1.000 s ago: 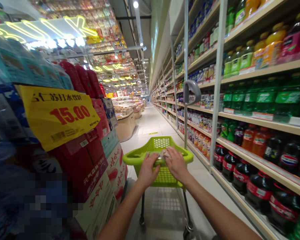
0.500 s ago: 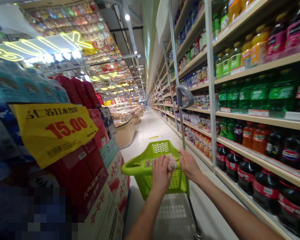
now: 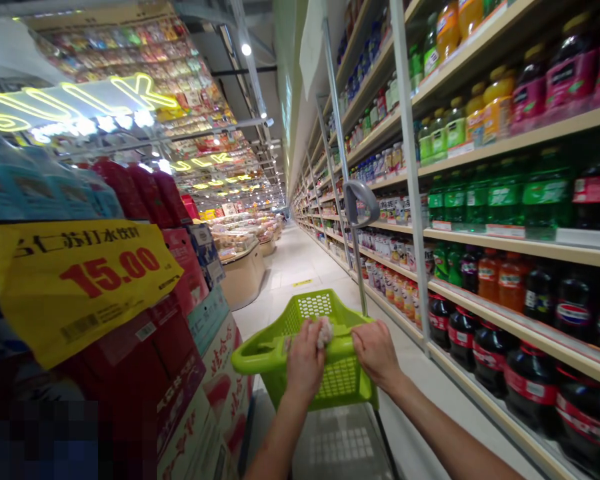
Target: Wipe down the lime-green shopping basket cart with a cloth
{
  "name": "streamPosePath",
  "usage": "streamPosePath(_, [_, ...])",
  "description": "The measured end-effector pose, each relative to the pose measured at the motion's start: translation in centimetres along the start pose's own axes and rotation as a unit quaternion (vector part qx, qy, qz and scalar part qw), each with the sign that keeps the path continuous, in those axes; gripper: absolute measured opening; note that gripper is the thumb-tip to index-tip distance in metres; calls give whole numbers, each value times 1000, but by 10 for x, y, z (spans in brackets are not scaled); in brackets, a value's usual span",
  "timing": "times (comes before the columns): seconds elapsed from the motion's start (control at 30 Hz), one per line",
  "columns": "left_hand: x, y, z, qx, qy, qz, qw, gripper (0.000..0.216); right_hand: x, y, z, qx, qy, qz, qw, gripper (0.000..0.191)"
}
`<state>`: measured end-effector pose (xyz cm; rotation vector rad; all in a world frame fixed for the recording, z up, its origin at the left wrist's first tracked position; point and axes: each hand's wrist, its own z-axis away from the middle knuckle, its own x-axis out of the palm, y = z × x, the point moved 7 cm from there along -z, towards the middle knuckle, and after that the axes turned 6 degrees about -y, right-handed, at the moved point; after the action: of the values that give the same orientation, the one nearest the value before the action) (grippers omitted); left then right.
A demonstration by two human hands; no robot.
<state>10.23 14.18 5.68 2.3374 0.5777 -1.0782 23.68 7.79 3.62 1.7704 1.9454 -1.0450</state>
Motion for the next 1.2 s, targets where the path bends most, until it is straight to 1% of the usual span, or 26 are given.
streamPosePath(0.07, [10, 24, -4, 35, -43, 12, 998, 50, 0, 1, 0, 1, 4, 0, 1000, 26])
streamPosePath(0.1, [10, 27, -5, 44, -55, 18, 997, 50, 0, 2, 0, -2, 5, -1, 1000, 25])
streamPosePath(0.13, [7, 23, -5, 45, -61, 23, 997, 50, 0, 2, 0, -5, 7, -2, 1000, 25])
streamPosePath(0.2, [-6, -3, -4, 10, -49, 25, 998, 46, 1, 3, 0, -13, 10, -5, 1000, 25])
streamPosePath(0.27, [-24, -39, 0, -66, -6, 17, 998, 40, 2, 2, 2, -19, 15, -5, 1000, 25])
streamPosePath(0.3, [-30, -50, 2, -93, 12, 13, 995, 36, 3, 1, 2, -21, 20, -4, 1000, 25])
streamPosePath(0.33, [-33, -55, 3, -105, 25, 10, 994, 34, 4, -1, 2, -20, 27, -2, 999, 25])
streamPosePath(0.37, [-32, -50, 4, -98, 28, 10, 995, 34, 5, -2, 3, -19, 32, 0, 999, 24])
streamPosePath(0.4, [-28, -37, 3, -75, 22, 13, 997, 33, 6, -4, 3, -18, 38, 3, 999, 25])
streamPosePath(0.47, [-13, 1, 0, -14, -1, 24, 1000, 34, 7, -7, 3, -15, 42, 2, 999, 26])
streamPosePath(0.5, [-5, 20, -1, 7, -8, 26, 1000, 28, 8, -7, 3, -12, 43, -1, 999, 28])
streamPosePath(0.57, [6, 43, -5, 11, -15, 28, 999, 20, 9, -5, 4, -10, 44, -11, 999, 31])
streamPosePath(0.6, [8, 45, -6, 7, -14, 27, 1000, 18, 9, -4, 4, -14, 44, -15, 999, 32])
streamPosePath(0.63, [6, 41, -7, 0, -10, 25, 1000, 17, 10, -3, 5, -22, 42, -16, 999, 33])
streamPosePath(0.67, [2, 31, -6, -10, -2, 22, 1000, 17, 10, -2, 6, -35, 40, -14, 998, 34])
streamPosePath(0.73, [-12, -1, -3, -46, 25, 8, 999, 19, 11, -2, 7, -57, 34, -8, 998, 35])
streamPosePath(0.8, [-29, -36, 3, -108, 56, -9, 992, 23, 11, -5, 8, -61, 33, -4, 998, 34])
streamPosePath(0.83, [-35, -48, 6, -139, 66, -15, 988, 26, 10, -7, 9, -57, 36, -5, 998, 34])
streamPosePath(0.87, [-37, -53, 9, -161, 69, -18, 984, 30, 10, -9, 10, -50, 40, -7, 998, 33])
streamPosePath(0.9, [-35, -51, 9, -166, 63, -16, 984, 35, 10, -11, 10, -41, 45, -12, 998, 33])
streamPosePath(0.97, [-21, -26, 7, -127, 40, -2, 991, 39, 10, -15, 12, -29, 52, -26, 998, 34])
streamPosePath(1.03, [-5, 7, 3, -58, 25, 14, 998, 29, 12, -16, 13, -31, 54, -41, 997, 36])
streamPosePath(1.1, [1, 25, 2, -9, 29, 17, 999, 20, 13, -14, 14, -42, 56, -50, 996, 38])
streamPosePath(1.13, [-1, 24, 3, 3, 35, 10, 999, 18, 14, -13, 15, -47, 56, -52, 996, 38])
streamPosePath(1.17, [-7, 16, 5, 4, 47, -1, 999, 17, 14, -11, 15, -49, 56, -53, 996, 39])
streamPosePath(1.2, [-16, 2, 7, -5, 66, -15, 998, 18, 14, -10, 15, -52, 54, -53, 996, 39])
